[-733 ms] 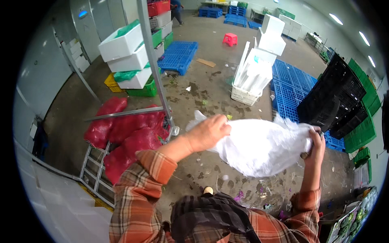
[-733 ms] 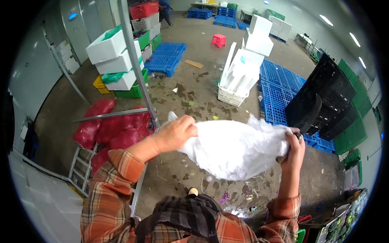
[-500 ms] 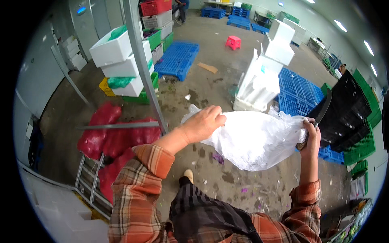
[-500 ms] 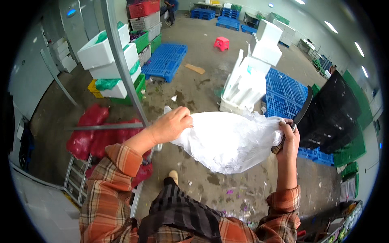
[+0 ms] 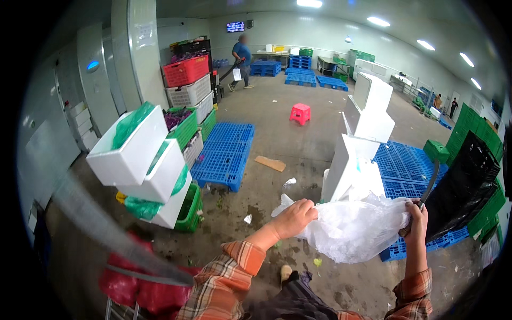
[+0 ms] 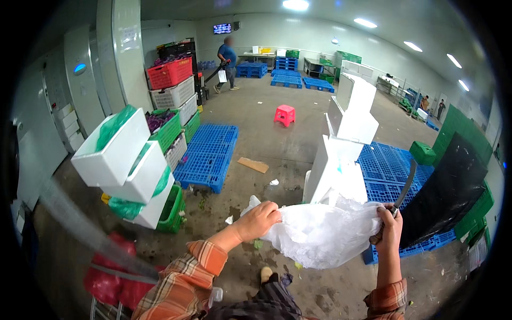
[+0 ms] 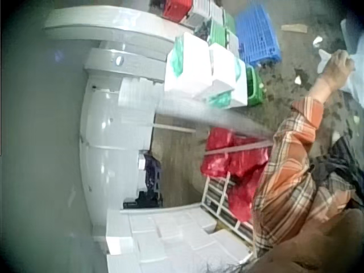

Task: The person prepares a container with ice and then processes broccoli. They use a knife to trim the stems and cut the broccoli into smaller florets, placing the trimmed pieces into a green basket and the larger florets onto a scale and into a container.

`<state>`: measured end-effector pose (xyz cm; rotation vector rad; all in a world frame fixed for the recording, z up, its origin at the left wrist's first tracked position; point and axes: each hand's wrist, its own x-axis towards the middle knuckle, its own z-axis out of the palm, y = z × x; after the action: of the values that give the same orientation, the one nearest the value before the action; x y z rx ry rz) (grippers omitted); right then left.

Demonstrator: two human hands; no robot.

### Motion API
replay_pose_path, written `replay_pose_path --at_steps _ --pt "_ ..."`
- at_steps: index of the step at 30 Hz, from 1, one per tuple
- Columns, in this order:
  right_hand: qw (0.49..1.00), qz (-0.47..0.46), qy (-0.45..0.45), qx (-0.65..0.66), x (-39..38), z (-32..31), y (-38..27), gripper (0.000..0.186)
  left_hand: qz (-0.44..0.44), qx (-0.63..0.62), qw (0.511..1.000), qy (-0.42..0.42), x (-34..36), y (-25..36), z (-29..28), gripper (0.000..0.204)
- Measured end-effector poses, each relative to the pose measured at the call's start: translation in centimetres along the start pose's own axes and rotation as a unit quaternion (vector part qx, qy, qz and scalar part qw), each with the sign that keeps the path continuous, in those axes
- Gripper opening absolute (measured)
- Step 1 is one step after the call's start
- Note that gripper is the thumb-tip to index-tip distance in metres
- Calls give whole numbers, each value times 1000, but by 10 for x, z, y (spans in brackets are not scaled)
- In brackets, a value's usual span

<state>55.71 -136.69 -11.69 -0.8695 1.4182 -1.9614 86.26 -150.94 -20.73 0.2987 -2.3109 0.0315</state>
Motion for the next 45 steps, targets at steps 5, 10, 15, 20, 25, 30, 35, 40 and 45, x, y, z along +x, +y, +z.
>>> replay_pose_path --at_steps 5,10,15,20,25,30,35,40,45 --pt "998 29 -46 33 96 108 52 7 -34 33 999 -19 -5 -120 -22 19" --pt "985 75 -148 53 166 265 87 8 -112 108 987 -24 -41 -226 -86 19" --pt "971 52 -219 76 206 430 104 9 -150 196 969 5 -72 -327 -172 19" --pt "937 22 -330 115 193 646 93 9 -171 290 942 -7 -124 -408 -328 13" --pt "874 -39 -452 173 150 871 33 12 -332 413 848 -30 -150 -437 -493 11" --pt "812 -133 -561 96 78 1058 19 28 -419 504 751 80 -235 -458 -607 13" --pt "760 -204 -617 -12 43 1084 73 37 -548 506 665 20 -329 -437 -642 21" --pt "785 -29 -619 12 67 1008 150 27 -523 496 676 151 -343 -456 -600 25" --pt "902 114 -410 -66 202 803 230 20 -413 195 869 188 -246 -561 -404 14"
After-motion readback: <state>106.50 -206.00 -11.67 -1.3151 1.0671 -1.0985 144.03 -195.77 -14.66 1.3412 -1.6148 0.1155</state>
